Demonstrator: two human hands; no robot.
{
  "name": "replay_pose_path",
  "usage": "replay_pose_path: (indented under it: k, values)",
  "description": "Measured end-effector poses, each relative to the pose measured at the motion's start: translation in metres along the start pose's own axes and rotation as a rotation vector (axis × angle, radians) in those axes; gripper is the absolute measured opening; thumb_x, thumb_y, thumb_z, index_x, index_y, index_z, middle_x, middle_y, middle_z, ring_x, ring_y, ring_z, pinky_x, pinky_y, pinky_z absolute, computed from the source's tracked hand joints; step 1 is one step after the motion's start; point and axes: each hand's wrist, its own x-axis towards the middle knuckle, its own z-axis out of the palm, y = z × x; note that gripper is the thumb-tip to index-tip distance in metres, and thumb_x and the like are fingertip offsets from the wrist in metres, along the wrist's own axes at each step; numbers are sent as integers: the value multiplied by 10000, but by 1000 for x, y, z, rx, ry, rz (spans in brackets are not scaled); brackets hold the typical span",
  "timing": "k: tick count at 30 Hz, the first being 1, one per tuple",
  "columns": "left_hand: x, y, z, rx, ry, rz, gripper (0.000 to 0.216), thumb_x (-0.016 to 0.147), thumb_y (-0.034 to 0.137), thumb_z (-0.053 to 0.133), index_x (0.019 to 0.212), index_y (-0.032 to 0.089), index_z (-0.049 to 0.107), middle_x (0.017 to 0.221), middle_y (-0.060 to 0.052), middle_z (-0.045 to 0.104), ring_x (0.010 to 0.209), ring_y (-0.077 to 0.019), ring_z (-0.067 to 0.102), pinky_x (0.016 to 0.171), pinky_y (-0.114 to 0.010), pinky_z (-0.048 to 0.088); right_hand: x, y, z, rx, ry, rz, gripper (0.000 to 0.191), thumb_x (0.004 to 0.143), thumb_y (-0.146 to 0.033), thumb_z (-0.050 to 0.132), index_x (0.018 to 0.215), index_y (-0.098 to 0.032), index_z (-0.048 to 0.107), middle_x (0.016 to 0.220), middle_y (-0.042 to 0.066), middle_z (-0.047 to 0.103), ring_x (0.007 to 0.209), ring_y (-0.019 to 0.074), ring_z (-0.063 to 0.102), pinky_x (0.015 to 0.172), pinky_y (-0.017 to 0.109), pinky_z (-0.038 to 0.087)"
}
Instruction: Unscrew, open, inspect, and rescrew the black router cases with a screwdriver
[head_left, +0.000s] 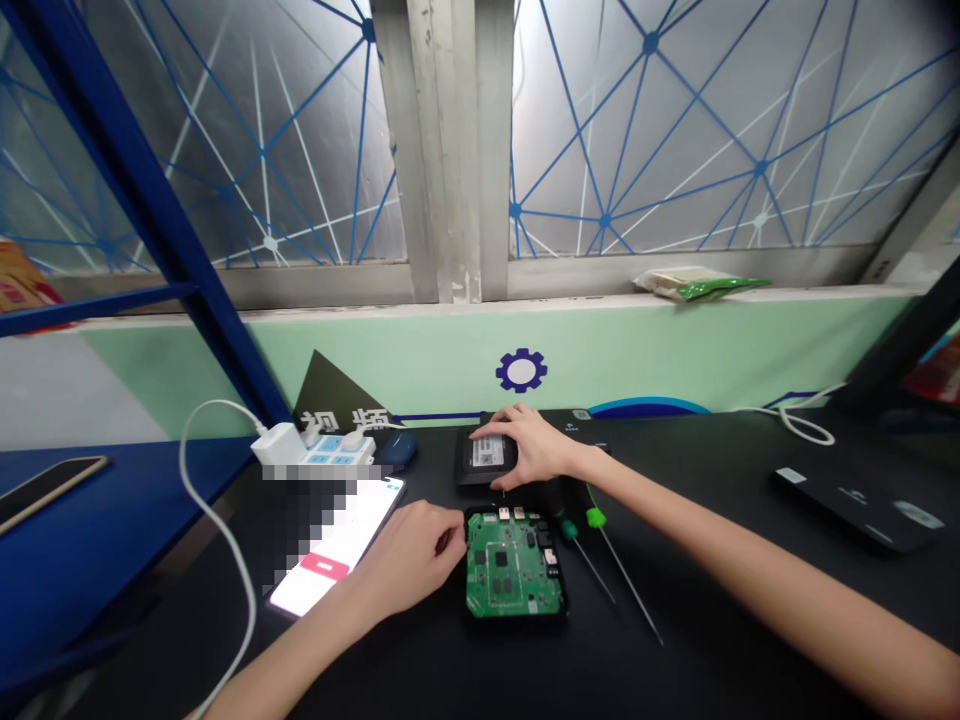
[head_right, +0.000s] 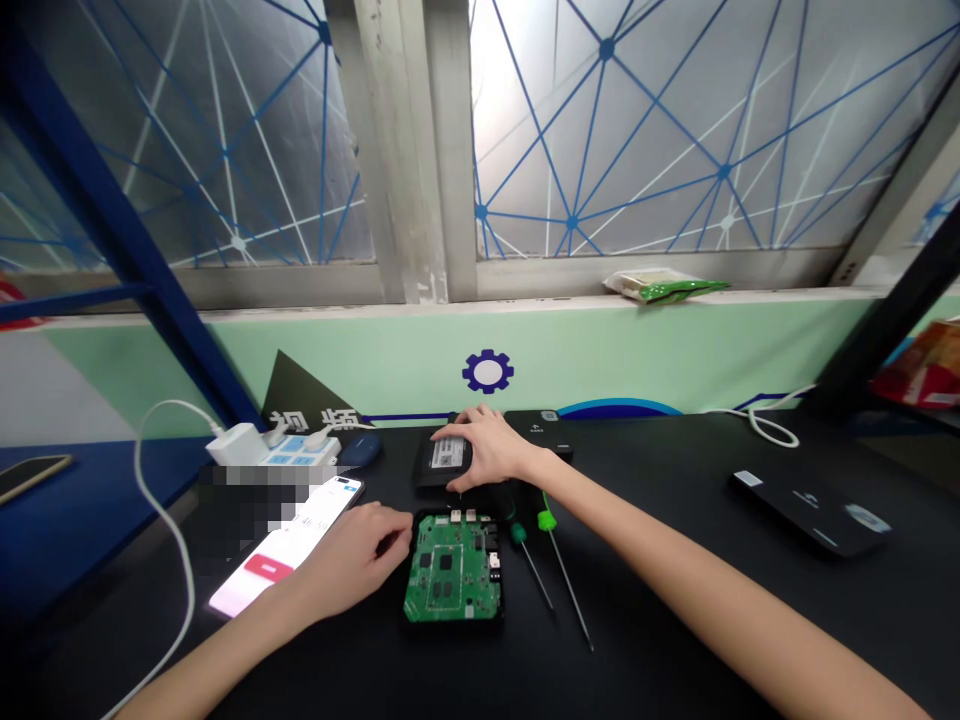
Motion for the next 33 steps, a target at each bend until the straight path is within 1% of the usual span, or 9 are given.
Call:
replay_pose_path:
  k: [4, 9, 15, 17, 20, 24, 29, 33]
  values:
    - [0, 1, -1, 8, -18, -2, 310, 900, 185, 416, 598, 196, 344, 550, 28, 477, 511, -133, 394, 570, -276, 258, -1, -2, 0, 21, 26, -11, 762, 593, -484, 863, 1285, -298, 605, 1171, 117, 532, 1064, 341, 467, 904, 506, 430]
    - [0, 2, -3, 19, -26, 1, 313, 915, 202, 404, 607, 196, 346, 566, 26, 488, 521, -137, 405, 566, -272, 251, -3, -5, -1, 63, 89, -31, 709, 598, -406, 864, 1246, -283, 604, 1196, 106, 504, 1097, 326, 454, 950, 496, 423]
    - [0, 2, -3, 23, -40, 3, 313, 916, 204, 403, 609, 197, 347, 562, 24, 484, 509, -135, 399, 565, -281, 256, -10, -10, -9, 118, 139, -37, 613, 630, -396, 845, 1181, -282, 603, 1215, 93, 501, 1138, 325, 466, 983, 511, 404]
    - [0, 2, -4, 27, -49, 8, 312, 922, 207, 403, 613, 197, 360, 566, 23, 492, 521, -140, 421, 562, -279, 260, -17, -14, -12, 148, 159, -31, 603, 634, -406, 840, 1164, -272, 586, 1197, 89, 512, 1127, 315, 477, 977, 496, 411]
    - [-2, 1, -5, 35, -56, 16, 310, 933, 213, 406, 624, 198, 386, 587, 17, 521, 556, -150, 472, 564, -275, 268, -32, -21, -17, 193, 193, -1, 619, 625, -399, 838, 1145, -251, 538, 1140, 82, 535, 1071, 294, 500, 923, 454, 447]
    - [-2, 1, -5, 38, -59, 14, 308, 944, 213, 409, 636, 198, 399, 608, 15, 545, 581, -155, 513, 563, -271, 276, -57, -31, -20, 202, 216, 25, 653, 583, -362, 844, 1120, -233, 495, 1098, 81, 539, 1013, 287, 502, 866, 430, 460]
    - [-2, 1, -7, 30, -66, 19, 317, 959, 207, 393, 644, 196, 416, 629, 4, 561, 629, -167, 572, 576, -272, 298, -85, -41, -18, 246, 224, 44, 649, 560, -311, 836, 1088, -232, 467, 1151, 92, 514, 1050, 300, 480, 906, 444, 435]
    - [-2, 1, -10, 53, -87, 7, 322, 968, 218, 375, 648, 198, 405, 603, 6, 536, 580, -161, 562, 556, -275, 286, -98, -52, -13, 282, 184, 55, 648, 555, -311, 830, 1080, -239, 457, 1162, 87, 518, 1029, 300, 487, 907, 460, 426]
